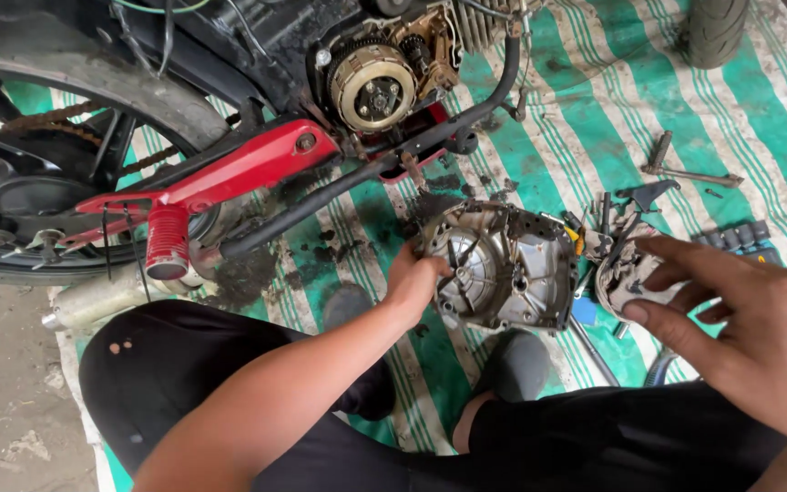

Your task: Removing and inspecting a motorcycle engine side cover

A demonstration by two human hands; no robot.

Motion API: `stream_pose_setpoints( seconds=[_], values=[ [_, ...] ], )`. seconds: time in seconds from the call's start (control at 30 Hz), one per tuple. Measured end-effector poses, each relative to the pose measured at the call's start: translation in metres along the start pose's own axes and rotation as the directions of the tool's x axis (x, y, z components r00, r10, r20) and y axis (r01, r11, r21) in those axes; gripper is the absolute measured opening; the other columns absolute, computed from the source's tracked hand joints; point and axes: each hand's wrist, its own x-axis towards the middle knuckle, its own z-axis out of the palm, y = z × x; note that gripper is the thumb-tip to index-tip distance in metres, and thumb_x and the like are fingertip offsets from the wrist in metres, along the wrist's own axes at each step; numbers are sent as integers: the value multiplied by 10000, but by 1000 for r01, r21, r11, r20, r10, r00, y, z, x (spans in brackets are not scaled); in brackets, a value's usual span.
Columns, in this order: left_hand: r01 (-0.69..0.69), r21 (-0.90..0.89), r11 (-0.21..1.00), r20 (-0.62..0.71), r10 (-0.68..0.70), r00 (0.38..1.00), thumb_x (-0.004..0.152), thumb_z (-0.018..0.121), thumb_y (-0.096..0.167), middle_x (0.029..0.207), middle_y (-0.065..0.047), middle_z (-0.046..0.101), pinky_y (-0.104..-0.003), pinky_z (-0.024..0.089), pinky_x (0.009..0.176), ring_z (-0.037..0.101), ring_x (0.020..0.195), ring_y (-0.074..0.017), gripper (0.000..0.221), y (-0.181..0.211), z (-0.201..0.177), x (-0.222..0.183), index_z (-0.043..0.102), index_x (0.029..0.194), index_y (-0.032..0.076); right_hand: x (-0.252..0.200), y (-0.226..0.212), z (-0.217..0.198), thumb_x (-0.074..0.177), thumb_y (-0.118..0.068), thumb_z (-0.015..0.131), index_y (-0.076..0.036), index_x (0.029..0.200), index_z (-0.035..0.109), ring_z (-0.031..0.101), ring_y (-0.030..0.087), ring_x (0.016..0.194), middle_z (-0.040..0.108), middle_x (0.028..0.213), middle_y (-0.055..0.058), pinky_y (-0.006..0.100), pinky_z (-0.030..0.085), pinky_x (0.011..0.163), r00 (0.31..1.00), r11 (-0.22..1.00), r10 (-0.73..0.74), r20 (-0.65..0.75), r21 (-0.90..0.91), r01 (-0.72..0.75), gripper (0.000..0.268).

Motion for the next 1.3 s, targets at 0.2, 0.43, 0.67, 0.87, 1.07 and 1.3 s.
stream_pose_setpoints(
  seconds=[0.2,0.43,0.67,0.87,1.07,1.3],
  values=[
    [-80,-126,989,-12,79,997,757,697,130,1140,-156,766,-397,521,903,663,998,-290,606,-62,43,66,691,1345,-17,2,8,2,800,-48,885,38,1419,761,782,283,676,841,1007,168,387,637,624,999,987,21,32,156,-26,637],
    [-94,-525,846,88,164,982,853,591,49,902,-129,760,-339,523,863,676,819,-218,261,-167,79,143,704,1072,-37,-18,51,2,890,38,773,26,1595,660,686,347,811,759,1113,260,445,526,752,979,941,201,19,275,-198,714],
    [-85,-557,826,135,190,972,848,544,55,888,-116,733,-322,471,851,639,800,-194,385,-188,93,186,719,1177,-40,-27,82,-3,827,-4,803,11,1591,651,746,356,843,792,1140,253,462,577,780,939,901,340,50,268,-341,780],
    [-17,-570,822,165,135,977,837,552,60,860,-81,730,-310,463,894,643,842,-183,305,-209,124,232,716,1087,1,-30,87,-27,784,-71,832,-7,1558,674,781,321,866,830,1121,213,443,621,754,895,869,446,24,228,-440,793],
    [7,-594,804,184,128,975,791,551,4,1018,-105,723,-334,455,925,612,894,-192,506,-164,152,234,706,1273,1,-47,160,-30,746,-175,753,46,1671,555,799,443,946,776,1210,314,533,637,828,812,794,582,-32,235,-560,972],
    [6,-484,875,110,54,992,769,654,83,968,-84,732,-381,447,1033,628,1007,-245,108,-148,204,280,744,765,24,-8,131,-43,801,41,826,-53,1450,798,915,280,881,949,1005,203,396,726,752,814,757,575,79,328,-566,656]
  ],
)
